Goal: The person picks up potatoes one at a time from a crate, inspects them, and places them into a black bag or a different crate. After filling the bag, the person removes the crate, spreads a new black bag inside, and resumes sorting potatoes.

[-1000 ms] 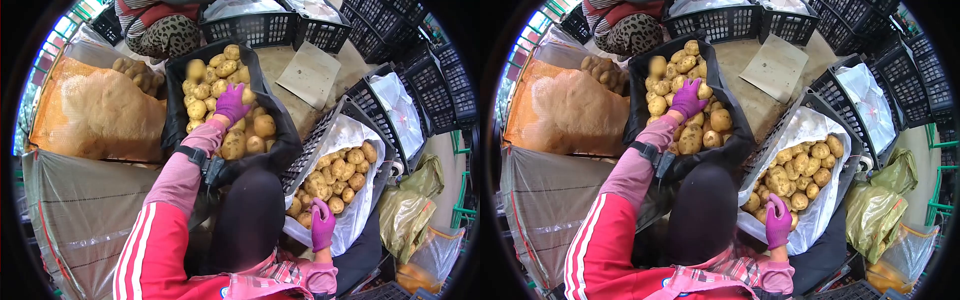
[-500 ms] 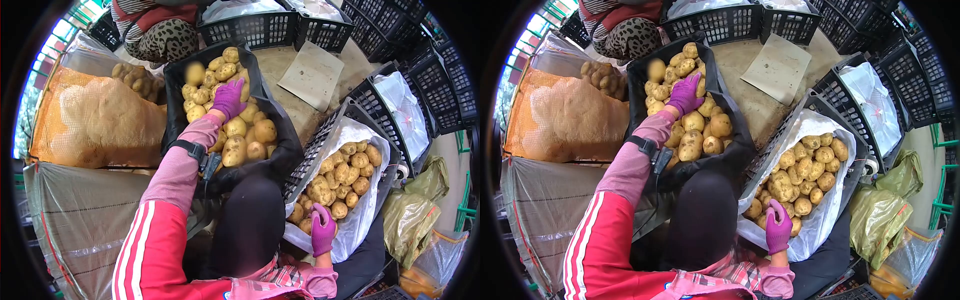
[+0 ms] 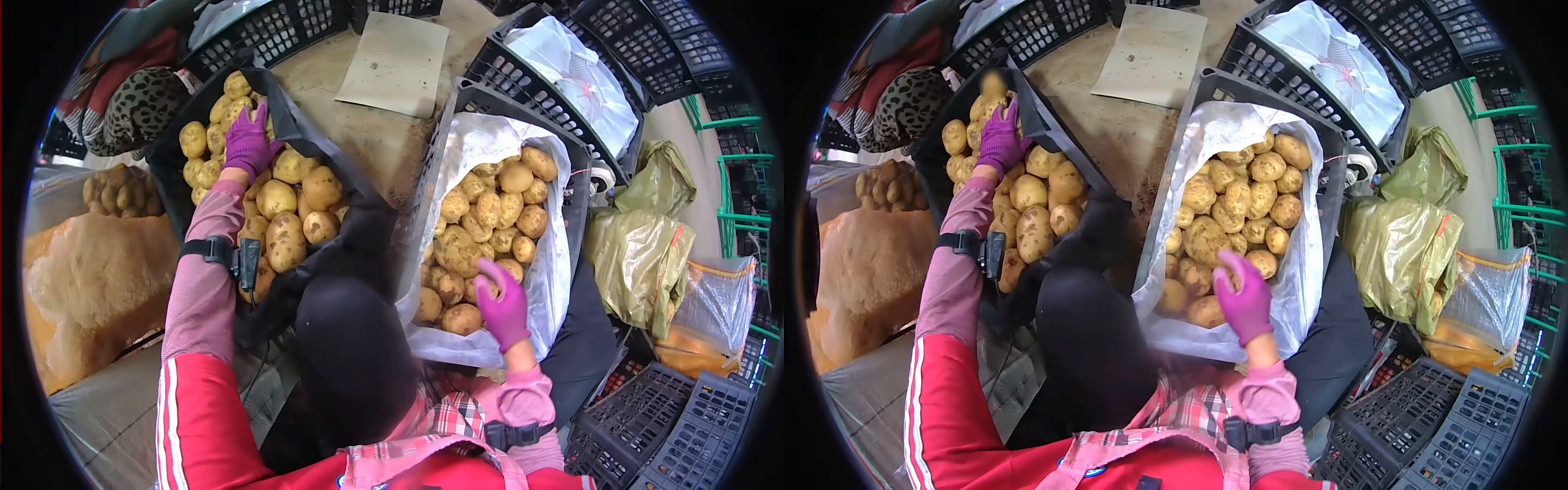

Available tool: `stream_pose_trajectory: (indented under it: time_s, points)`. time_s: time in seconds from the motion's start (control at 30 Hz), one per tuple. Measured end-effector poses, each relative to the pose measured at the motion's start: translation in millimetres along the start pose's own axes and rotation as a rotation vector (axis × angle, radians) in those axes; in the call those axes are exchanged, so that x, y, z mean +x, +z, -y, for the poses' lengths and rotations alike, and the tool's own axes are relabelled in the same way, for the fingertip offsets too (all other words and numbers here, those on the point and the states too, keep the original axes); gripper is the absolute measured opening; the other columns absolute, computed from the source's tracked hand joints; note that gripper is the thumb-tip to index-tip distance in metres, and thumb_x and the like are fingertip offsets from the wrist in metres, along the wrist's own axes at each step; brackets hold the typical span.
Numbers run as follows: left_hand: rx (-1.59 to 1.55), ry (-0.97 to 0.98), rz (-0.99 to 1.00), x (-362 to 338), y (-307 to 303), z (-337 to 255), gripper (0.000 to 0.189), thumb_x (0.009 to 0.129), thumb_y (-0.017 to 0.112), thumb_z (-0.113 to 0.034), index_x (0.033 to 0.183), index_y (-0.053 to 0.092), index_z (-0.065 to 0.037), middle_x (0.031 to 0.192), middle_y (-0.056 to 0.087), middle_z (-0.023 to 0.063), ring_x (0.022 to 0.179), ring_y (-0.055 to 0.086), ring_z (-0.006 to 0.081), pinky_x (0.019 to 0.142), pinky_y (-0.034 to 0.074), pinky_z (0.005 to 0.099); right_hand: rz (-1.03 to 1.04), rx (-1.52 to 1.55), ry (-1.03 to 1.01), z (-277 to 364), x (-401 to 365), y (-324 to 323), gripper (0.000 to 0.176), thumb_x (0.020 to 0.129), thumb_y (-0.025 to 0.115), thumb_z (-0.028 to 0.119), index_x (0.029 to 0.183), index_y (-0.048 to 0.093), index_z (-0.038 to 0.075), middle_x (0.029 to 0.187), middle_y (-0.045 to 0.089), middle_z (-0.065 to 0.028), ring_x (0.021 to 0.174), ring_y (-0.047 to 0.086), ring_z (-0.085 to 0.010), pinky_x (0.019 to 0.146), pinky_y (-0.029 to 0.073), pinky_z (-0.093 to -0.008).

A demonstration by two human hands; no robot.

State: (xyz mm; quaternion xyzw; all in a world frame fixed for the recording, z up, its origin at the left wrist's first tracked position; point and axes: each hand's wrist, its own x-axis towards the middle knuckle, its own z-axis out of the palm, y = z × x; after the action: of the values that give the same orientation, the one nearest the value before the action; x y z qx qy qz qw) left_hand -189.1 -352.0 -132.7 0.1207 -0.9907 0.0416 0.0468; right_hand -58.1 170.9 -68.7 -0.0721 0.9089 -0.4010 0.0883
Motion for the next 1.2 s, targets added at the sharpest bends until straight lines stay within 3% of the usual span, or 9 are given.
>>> stream_pose_trajectory:
  time_s: [0.07, 0.13, 0.3, 0.43, 0.53, 0.63, 0.83, 0.93, 1.2]
  points:
    - [-0.035, -0.034, -0.010, 1, 5, 0, 0.096, 0.073, 0.078, -0.045, 0.152, 0.027, -0.024, 0.147, 0.034, 0.0252, 0.131, 0.042, 0.0422, 0.108, 0.035, 0.0515, -0.076, 0.109, 0.265, -22, 40, -3, 0.047, 0.086, 0.068, 0.022, 0.129, 0.058, 0.004, 0.128, 0.061, -0.0163, 0.118, 0.059, -0.0317, 0.099, 0.047, -0.0378]
    - [-0.103, -0.041, -0.043, 3, 10, 5, 0.094, 0.075, 0.077, -0.040, 0.151, 0.027, -0.019, 0.149, 0.032, 0.0259, 0.133, 0.040, 0.0432, 0.110, 0.033, 0.0500, -0.131, -0.251, 0.050, -46, 81, 8, 0.060, 0.083, 0.069, 0.024, 0.138, 0.049, 0.010, 0.140, 0.051, -0.0163, 0.126, 0.053, -0.0313, 0.103, 0.044, -0.0404]
    - [-0.303, -0.020, -0.065, -22, -13, -19, 0.079, 0.081, 0.072, -0.033, 0.148, 0.035, -0.012, 0.146, 0.036, 0.0276, 0.133, 0.039, 0.0447, 0.112, 0.033, 0.0457, 0.194, -0.720, 0.244, -27, 136, 35, 0.069, 0.078, 0.070, 0.019, 0.142, 0.044, 0.017, 0.148, 0.042, -0.0146, 0.131, 0.047, -0.0321, 0.106, 0.042, -0.0401]
    - [-0.692, 0.220, 0.305, -96, -103, -116, 0.069, 0.086, 0.068, -0.021, 0.147, 0.037, -0.013, 0.141, 0.033, 0.0391, 0.133, 0.037, 0.0496, 0.108, 0.038, 0.0449, 0.112, -0.064, 0.083, -60, 125, 27, 0.071, 0.074, 0.071, 0.015, 0.141, 0.046, 0.012, 0.136, 0.053, -0.0167, 0.111, 0.061, -0.0263, 0.093, 0.051, -0.0360]
    - [-0.514, 0.228, 0.303, -112, -118, -139, 0.062, 0.085, 0.068, -0.022, 0.141, 0.044, -0.009, 0.136, 0.041, 0.0376, 0.122, 0.048, 0.0496, 0.104, 0.042, 0.0455, 0.247, 0.723, 0.479, -30, 76, -2, 0.070, 0.081, 0.067, 0.009, 0.146, 0.041, 0.011, 0.126, 0.058, -0.0099, 0.104, 0.063, -0.0182, 0.077, 0.058, -0.0318]
    - [-0.754, 0.429, 0.011, -127, -167, -172, 0.060, 0.085, 0.069, -0.022, 0.138, 0.046, -0.005, 0.132, 0.049, 0.0320, 0.119, 0.053, 0.0451, 0.102, 0.044, 0.0434, 0.375, 1.301, 0.323, 4, 28, -35, 0.077, 0.085, 0.064, 0.009, 0.153, 0.026, 0.011, 0.136, 0.051, -0.0096, 0.116, 0.059, -0.0219, 0.090, 0.054, -0.0343]
    - [-1.605, 0.068, 0.630, -222, -226, -267, 0.081, 0.091, 0.069, -0.021, 0.151, 0.020, 0.002, 0.141, 0.045, 0.0216, 0.122, 0.051, 0.0200, 0.100, 0.045, 0.0321, 0.339, 1.216, 0.006, 64, -23, -69, 0.077, 0.084, 0.064, 0.016, 0.150, 0.028, 0.001, 0.147, 0.040, -0.0130, 0.131, 0.047, -0.0218, 0.104, 0.043, -0.0335]
    - [-1.802, 0.204, 0.304, -250, -207, -292, 0.068, 0.095, 0.063, -0.019, 0.149, 0.027, 0.002, 0.133, 0.050, 0.0124, 0.118, 0.051, 0.0155, 0.102, 0.041, 0.0295, 0.239, 0.749, -0.135, 91, -37, -77, 0.076, 0.083, 0.062, 0.023, 0.146, 0.033, -0.007, 0.146, 0.042, -0.0144, 0.128, 0.048, -0.0212, 0.103, 0.041, -0.0305]
    - [-1.867, 0.091, 0.339, -251, -190, -295, 0.045, 0.103, 0.046, -0.030, 0.136, 0.047, 0.001, 0.115, 0.061, 0.0084, 0.106, 0.058, 0.0139, 0.091, 0.048, 0.0279, 0.238, 0.987, 0.030, 97, -49, -71, 0.068, 0.089, 0.065, 0.021, 0.147, 0.034, 0.002, 0.128, 0.054, -0.0117, 0.116, 0.054, -0.0169, 0.091, 0.050, -0.0283]
